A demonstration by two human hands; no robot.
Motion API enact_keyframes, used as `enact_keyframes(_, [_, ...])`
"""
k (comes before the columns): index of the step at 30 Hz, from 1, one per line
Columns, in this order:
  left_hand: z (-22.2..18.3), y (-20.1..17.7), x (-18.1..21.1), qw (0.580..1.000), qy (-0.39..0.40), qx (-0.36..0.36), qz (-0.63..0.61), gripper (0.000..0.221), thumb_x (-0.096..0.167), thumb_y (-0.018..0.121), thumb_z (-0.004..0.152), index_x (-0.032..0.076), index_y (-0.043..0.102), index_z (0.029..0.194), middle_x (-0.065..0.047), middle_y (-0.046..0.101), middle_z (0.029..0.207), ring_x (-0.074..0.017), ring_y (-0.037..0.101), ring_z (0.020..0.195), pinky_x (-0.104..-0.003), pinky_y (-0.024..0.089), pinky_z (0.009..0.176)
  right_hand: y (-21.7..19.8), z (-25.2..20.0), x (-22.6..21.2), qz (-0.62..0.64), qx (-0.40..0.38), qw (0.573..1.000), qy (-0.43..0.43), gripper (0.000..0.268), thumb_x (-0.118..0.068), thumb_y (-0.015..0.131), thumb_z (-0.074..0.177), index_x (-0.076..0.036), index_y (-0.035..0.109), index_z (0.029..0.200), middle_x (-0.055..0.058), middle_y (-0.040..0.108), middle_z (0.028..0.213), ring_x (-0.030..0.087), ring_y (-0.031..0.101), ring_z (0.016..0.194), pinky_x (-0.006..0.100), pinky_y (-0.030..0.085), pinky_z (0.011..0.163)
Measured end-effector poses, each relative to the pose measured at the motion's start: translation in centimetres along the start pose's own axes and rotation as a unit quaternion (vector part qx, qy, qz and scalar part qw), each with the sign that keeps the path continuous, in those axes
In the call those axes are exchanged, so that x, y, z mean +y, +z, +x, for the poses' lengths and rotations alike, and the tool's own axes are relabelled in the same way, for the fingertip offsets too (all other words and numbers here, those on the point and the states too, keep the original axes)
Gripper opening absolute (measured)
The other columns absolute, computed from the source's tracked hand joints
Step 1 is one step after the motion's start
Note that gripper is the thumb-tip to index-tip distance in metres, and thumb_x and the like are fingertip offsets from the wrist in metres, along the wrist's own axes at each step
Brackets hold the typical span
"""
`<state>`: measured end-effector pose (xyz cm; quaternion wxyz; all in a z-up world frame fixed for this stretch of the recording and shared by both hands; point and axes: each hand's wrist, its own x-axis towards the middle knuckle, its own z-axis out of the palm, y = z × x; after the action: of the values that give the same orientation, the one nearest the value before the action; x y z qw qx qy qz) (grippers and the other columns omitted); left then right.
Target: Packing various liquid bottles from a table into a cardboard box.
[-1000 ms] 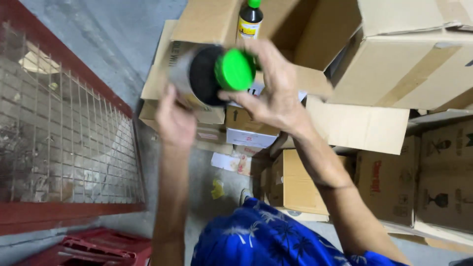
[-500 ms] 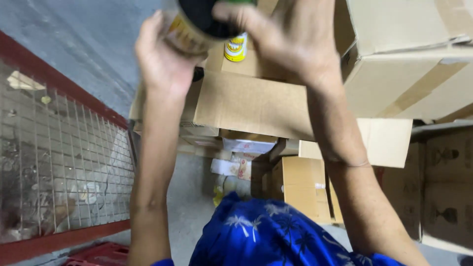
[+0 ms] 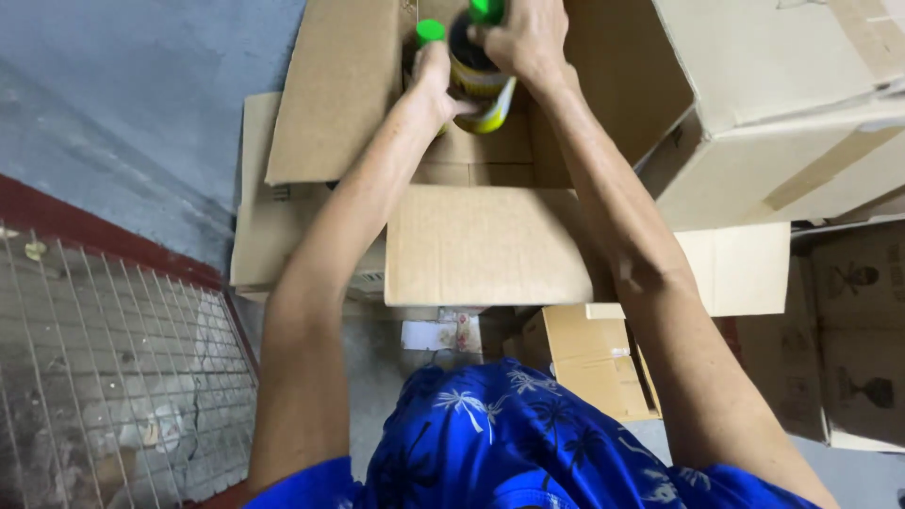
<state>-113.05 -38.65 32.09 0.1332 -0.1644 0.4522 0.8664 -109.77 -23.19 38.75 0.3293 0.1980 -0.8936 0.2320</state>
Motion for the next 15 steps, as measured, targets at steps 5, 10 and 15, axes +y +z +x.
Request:
enact_keyframes(5, [10.4, -1.9, -2.2, 0.955, 0.043, -0.017, 0.294, 0.044, 0.017, 0.046, 0.095, -0.009, 0.059, 0.128, -0.024, 0.07, 0.12, -0.0471, 0.074, 0.107, -0.068, 0.058, 0.08, 5.5, -0.8, 4.7, 0.074, -0.01, 0.984, 0.164, 0.07, -0.022, 0.097, 0.065, -0.007, 0.057, 0.12, 0.019, 0.073, 0.107, 0.044, 0.068, 0.102, 0.052, 0.055, 0.084])
enact_keyframes(10, [12.9, -2.0, -3.4, 0.929, -0.015, -0.088, 0.358, 0.041, 0.005, 0.048, 0.089, -0.011, 0.056, 0.125, -0.027, 0.068, 0.119, -0.0508, 0.074, 0.099, -0.07, 0.062, 0.078, 10.3, -0.3, 7.5, 0.049, -0.015, 0.963, 0.265, 0.071, -0.021, 0.099, 0.056, -0.008, 0.058, 0.113, 0.02, 0.072, 0.104, 0.042, 0.068, 0.101, 0.05, 0.055, 0.084])
enact_keyframes(15, [16.4, -1.8, -6.0, 0.96, -0.047, -0.021, 0.276, 0.038, 0.011, 0.049, 0.091, -0.002, 0.055, 0.127, -0.023, 0.066, 0.12, -0.0406, 0.068, 0.099, -0.072, 0.051, 0.078, 14.9, 0.0, 10.6, 0.099, -0.027, 0.974, 0.2, 0.064, -0.016, 0.095, 0.064, -0.007, 0.059, 0.116, 0.02, 0.073, 0.104, 0.043, 0.068, 0.103, 0.049, 0.055, 0.088])
